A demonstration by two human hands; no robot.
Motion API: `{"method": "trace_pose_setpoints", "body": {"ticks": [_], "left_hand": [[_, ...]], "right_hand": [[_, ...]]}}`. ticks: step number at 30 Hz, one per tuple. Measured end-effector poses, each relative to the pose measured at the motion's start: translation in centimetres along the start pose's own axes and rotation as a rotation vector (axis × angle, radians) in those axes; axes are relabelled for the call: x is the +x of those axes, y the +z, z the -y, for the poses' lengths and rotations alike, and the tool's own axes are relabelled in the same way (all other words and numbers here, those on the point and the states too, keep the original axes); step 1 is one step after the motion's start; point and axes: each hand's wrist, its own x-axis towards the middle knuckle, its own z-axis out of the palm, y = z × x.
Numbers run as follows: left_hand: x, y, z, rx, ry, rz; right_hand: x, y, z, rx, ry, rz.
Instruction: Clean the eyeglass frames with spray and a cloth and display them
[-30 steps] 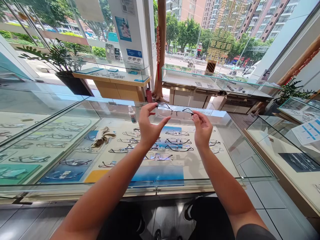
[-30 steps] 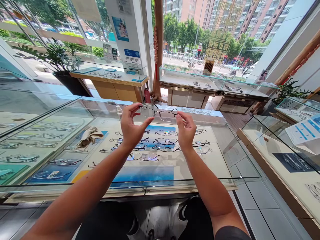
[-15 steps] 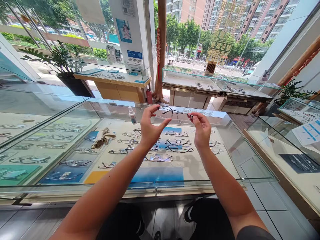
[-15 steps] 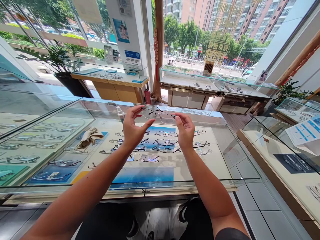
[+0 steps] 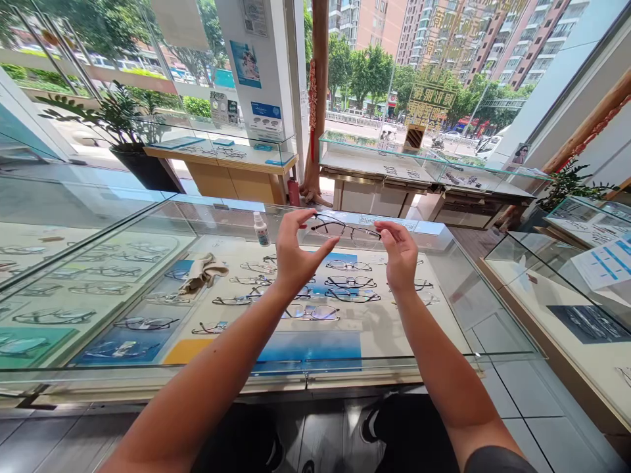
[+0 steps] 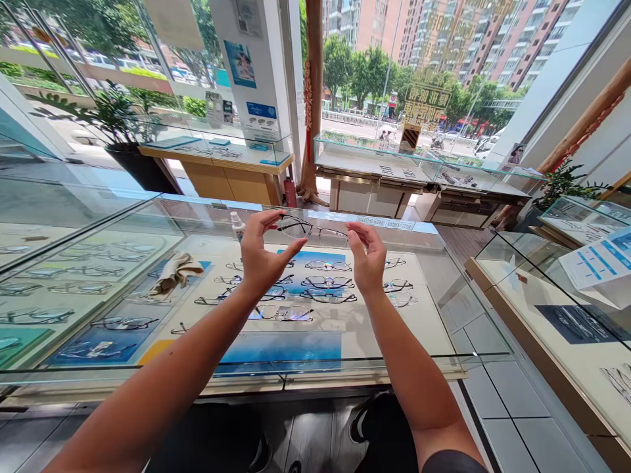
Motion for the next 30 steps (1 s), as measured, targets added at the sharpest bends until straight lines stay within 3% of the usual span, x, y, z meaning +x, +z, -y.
{"method": "trace_pose_setpoints", "body": {"ticks": [4,7,14,20,24,30], "left_hand": [[0.1,-0.4,-0.1,0.053,0.147,0.095],[0.1,-0.5,-0.1,0.062,0.221,0.163],[0.3,-0.9,-0.3,0.068,0.250,0.252],[0.7,-1.3,-1.0,0.011,0.280,0.249],[0.6,-1.2,-1.3,-0.072,0.218,0.279],[0.4,-1.2,-1.7,-0.312,-0.021,0.362]], "right_hand": [[0.2,-0.5,0.7,-0.248,-0.184,0.162],[0.2,-0.5,0.5,-0.323,-0.242,0.242],[0.5,-0.8,0.1,-0.296,-0.167,0.357],[0.9,-1.0,0.3,-0.173,-0.075,0.425],[0.9,-1.0,0.0,-0.103,0.022,0.442],[1.0,-0.8,-0.7,0.113,0.289,0.508]]}}
